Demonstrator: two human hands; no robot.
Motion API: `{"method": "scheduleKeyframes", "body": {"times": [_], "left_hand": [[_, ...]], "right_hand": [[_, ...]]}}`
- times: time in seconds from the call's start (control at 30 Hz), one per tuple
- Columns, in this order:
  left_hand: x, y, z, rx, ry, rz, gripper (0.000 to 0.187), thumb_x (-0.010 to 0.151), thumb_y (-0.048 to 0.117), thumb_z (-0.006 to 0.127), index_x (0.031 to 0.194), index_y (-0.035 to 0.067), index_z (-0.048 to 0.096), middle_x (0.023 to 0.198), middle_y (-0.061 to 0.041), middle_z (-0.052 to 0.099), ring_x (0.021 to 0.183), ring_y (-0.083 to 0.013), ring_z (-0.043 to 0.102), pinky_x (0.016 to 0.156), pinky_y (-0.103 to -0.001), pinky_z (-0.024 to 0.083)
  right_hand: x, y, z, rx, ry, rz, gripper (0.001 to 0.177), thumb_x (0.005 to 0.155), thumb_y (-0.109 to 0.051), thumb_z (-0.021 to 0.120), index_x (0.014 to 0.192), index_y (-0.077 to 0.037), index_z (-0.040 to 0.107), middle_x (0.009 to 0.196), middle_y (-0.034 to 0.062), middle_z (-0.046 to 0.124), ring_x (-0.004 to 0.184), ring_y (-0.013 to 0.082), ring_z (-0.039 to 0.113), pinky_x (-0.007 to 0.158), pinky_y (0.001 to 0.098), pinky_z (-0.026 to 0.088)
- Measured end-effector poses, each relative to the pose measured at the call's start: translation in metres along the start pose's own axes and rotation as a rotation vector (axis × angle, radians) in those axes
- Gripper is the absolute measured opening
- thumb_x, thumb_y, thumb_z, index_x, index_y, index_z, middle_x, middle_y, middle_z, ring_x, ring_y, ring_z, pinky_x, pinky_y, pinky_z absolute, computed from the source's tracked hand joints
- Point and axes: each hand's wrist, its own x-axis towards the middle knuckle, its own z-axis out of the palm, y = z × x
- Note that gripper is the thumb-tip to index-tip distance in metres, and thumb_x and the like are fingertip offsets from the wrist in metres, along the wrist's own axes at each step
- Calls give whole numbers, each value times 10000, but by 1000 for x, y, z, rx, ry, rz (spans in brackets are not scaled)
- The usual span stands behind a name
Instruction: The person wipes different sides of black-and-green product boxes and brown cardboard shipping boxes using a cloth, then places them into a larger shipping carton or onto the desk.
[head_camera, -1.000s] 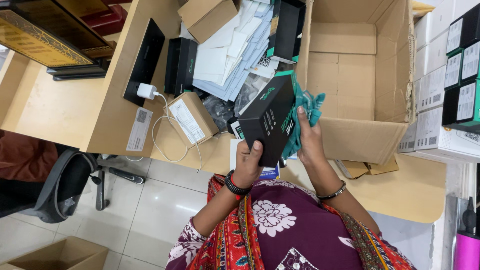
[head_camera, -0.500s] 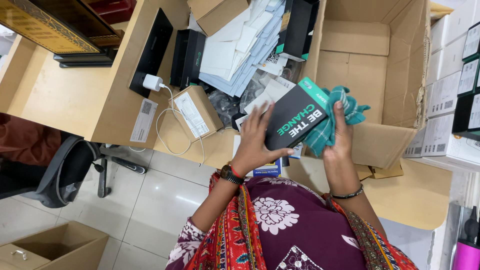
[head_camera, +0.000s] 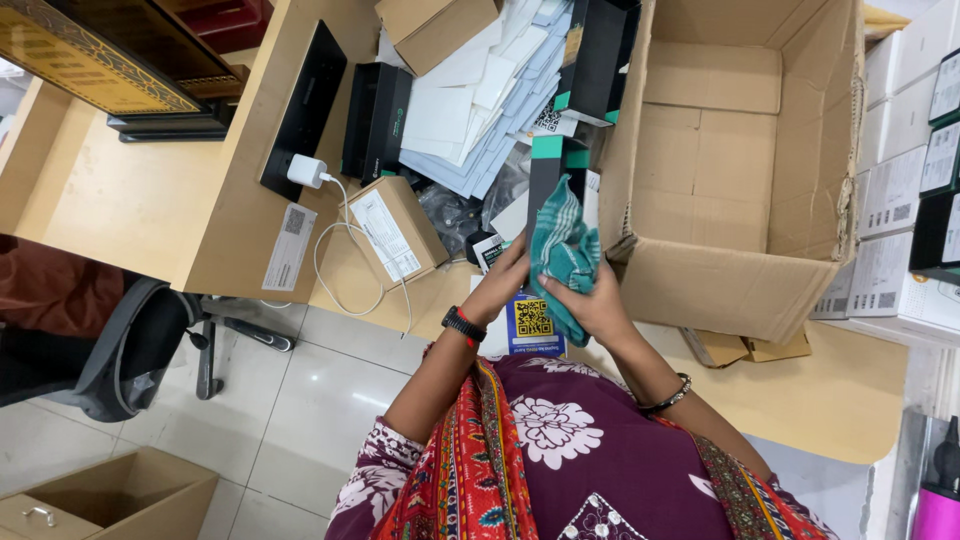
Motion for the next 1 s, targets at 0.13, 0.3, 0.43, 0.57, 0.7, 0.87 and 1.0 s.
{"method": "scheduleKeyframes", "body": {"times": [0.13,0.3,0.43,0.57,0.7,0.87,1.0], "left_hand": [[42,-13,-73,878,500,199,612,955,235,726,1488,52,486,1488,-187,551,1395,-339,519,1174,-391,398],[117,-1,-214,1194,933,66,718,829,239,811,1424,3,486,1318,-244,545,1224,-417,501,989,-505,467],[136,-3,-268,1254,849,-456,455,914,275,765,1297,97,598,1311,-168,573,1194,-390,579,982,-515,489],[134,4,-265,1290,840,-210,243,946,211,738,1106,89,601,1187,-153,579,1122,-383,593,902,-515,501],[125,38,-230,1077,793,285,188,975,142,701,1040,40,557,1174,-188,543,1071,-358,575,869,-435,509],[80,86,-147,84,402,359,148,1115,194,535,1018,91,490,1166,-20,583,976,-88,520,902,-259,453],[34,103,-59,-340,228,261,153,1156,204,514,1053,92,535,1019,21,572,941,-51,513,871,-218,444]], "right_hand": [[21,48,-4,-626,100,-20,647,817,-264,848,1307,52,569,1109,183,734,1002,278,733,869,375,563],[19,74,-11,-668,108,47,632,812,-290,856,1263,65,592,1053,183,741,971,268,739,843,366,576],[17,62,-23,-368,216,36,423,836,-232,842,1112,40,672,996,112,761,886,198,730,794,317,570],[5,36,-33,-50,259,205,317,881,-165,798,1113,19,687,974,65,741,832,145,693,744,277,563],[-8,-6,-29,159,245,294,299,894,-106,755,1141,41,673,957,92,750,817,183,717,732,313,580],[3,-72,-17,252,288,54,500,930,-79,685,1408,13,574,1275,100,667,1132,159,642,987,312,517],[31,-109,-11,181,295,-276,491,1036,-118,665,1478,34,517,1463,149,596,1323,219,597,1175,369,473]]}}
